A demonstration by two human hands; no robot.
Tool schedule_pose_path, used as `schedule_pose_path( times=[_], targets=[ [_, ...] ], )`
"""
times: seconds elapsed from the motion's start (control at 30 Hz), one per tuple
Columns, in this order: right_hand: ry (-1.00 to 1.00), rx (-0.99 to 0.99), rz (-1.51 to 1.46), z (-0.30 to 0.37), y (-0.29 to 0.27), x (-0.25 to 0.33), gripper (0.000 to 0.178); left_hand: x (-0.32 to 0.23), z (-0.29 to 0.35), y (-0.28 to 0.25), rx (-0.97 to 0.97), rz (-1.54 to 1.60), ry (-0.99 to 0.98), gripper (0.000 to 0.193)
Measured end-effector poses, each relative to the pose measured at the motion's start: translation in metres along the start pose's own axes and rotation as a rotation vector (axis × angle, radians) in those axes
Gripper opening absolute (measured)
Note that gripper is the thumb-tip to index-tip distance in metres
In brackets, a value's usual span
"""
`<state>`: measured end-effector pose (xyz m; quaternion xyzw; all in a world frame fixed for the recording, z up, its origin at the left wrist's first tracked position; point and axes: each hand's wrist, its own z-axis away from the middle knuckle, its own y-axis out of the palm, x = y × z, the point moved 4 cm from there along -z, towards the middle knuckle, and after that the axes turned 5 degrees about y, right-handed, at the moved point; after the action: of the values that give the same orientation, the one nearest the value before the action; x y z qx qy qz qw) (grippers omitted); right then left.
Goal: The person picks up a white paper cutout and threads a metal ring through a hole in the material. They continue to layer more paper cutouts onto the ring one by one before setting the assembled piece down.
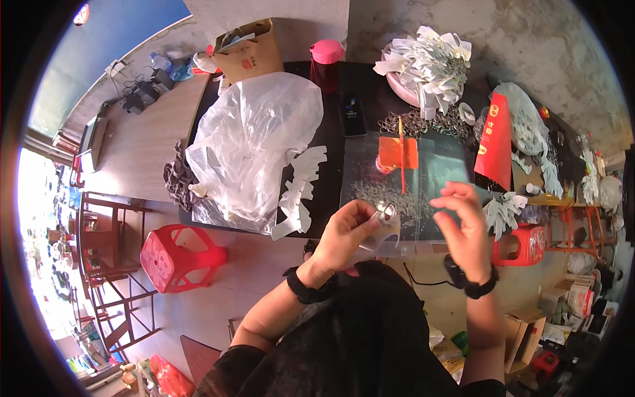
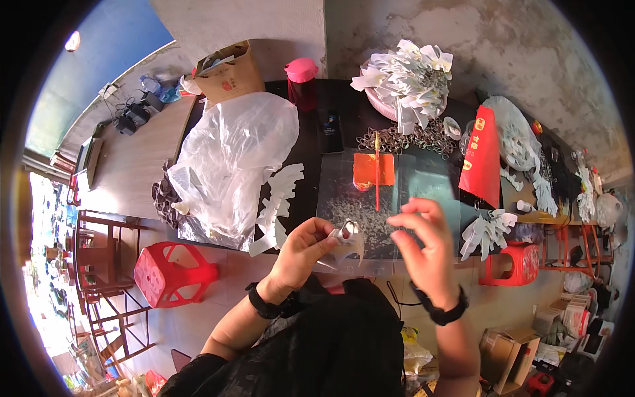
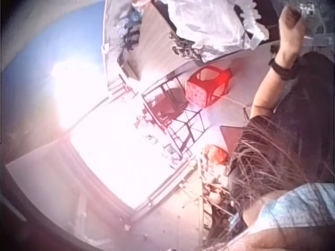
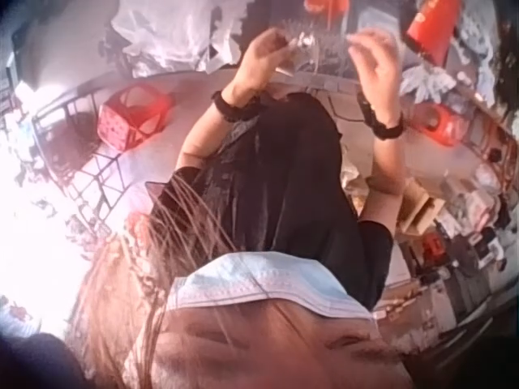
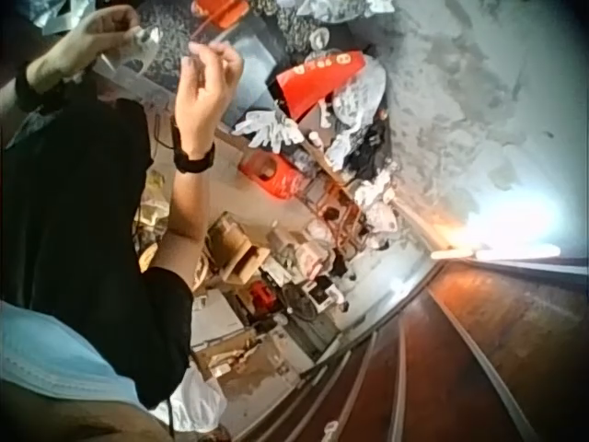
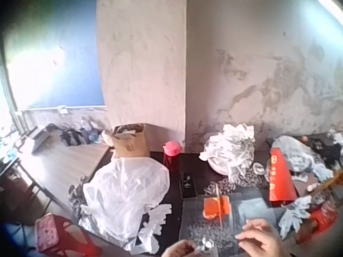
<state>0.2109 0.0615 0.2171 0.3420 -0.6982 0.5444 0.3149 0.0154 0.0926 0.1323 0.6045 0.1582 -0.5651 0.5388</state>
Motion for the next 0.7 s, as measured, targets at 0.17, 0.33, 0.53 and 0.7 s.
schedule_pose_path(
  times=[0.17,0.33,0.53,0.7],
  targets=[
    [-0.024,-0.061,0.077,0.008,0.038,0.0,0.019,0.004,0.003,0.006,0.014,0.181,0.032,0.015],
    [0.076,-0.057,0.002,0.013,0.044,-0.006,0.017,0.004,0.004,0.012,0.013,0.226,0.008,0.021],
    [-0.107,-0.032,0.183,0.011,0.042,0.006,0.016,0.011,0.004,0.012,0.041,0.211,0.035,0.024],
    [-0.166,-0.058,0.196,0.012,0.046,0.007,0.018,0.01,0.004,0.016,0.034,0.206,0.018,0.024]
  ],
)
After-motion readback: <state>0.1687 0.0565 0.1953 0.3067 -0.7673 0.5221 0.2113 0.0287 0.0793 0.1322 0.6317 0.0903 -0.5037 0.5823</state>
